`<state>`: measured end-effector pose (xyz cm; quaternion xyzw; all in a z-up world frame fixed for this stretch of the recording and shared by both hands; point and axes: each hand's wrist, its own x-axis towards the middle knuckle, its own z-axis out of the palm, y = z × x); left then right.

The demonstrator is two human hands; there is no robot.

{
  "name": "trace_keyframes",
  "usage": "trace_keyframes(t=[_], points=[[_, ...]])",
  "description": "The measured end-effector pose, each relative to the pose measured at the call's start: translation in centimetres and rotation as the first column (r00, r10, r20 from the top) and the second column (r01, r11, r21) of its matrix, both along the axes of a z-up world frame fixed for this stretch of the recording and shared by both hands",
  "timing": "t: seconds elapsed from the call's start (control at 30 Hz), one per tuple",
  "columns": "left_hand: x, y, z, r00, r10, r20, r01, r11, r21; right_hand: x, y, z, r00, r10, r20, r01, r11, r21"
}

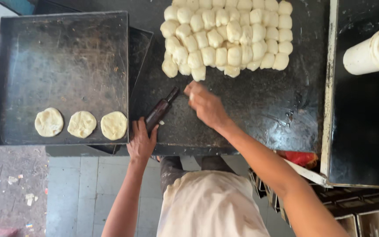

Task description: The person picks up small portions of dough, rolls them flat with a rolling pin on a table, and places the flattened dough onto a metal tray.

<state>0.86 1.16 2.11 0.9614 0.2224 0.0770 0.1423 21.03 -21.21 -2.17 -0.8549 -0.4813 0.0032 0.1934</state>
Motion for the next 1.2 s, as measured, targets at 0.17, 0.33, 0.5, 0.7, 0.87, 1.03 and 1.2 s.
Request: trace_keyframes(t=[0.17, 0.33, 0.5, 0.7, 0.87, 1.03, 1.2], points=[[-0.5, -0.6, -0.2, 1.000, -0.007, 0.010, 0.007, 0.999, -0.048, -4.3, -1.9, 2.2, 0.936, 0.179, -0.303, -0.100, 0.961, 0.259], [-0.5, -0.7, 1.3, 0.994, -0.053, 0.092, 0.053, 0.999, 0.011, -8.8, 0.4, 10.8, 0.998, 0.055, -0.007, -0.056, 0.997, -0.058], [2.7, -1.8, 1.1, 0.983, -0.144, 0.113, 0.159, 0.978, -0.136, -5.3, 0.7, 10.5, 0.971, -0.129, -0.199, 0.106, 0.987, -0.122], [9.5, -1.8, 3.1, 0.921, -0.391, -0.002, 0.385, 0.909, -0.160, 1.9, 0.5, 3.7, 0.915, -0.327, -0.237, 0.388, 0.875, 0.289], [12.0, -0.9, 3.1, 0.886, -0.461, 0.059, 0.464, 0.868, -0.176, 1.4, 0.6, 3.8, 0.914, -0.354, -0.195, 0.396, 0.883, 0.252], [2.3, -2.8, 0.8, 0.828, -0.511, 0.230, 0.526, 0.850, -0.007, -6.1, -3.7, 2.4, 0.797, -0.346, -0.495, 0.547, 0.761, 0.349], [-1.6, -1.3, -1.2, 0.998, 0.017, 0.055, -0.005, 0.979, -0.206, -3.3, -1.7, 1.5, 0.943, -0.231, 0.240, 0.241, 0.971, -0.010]])
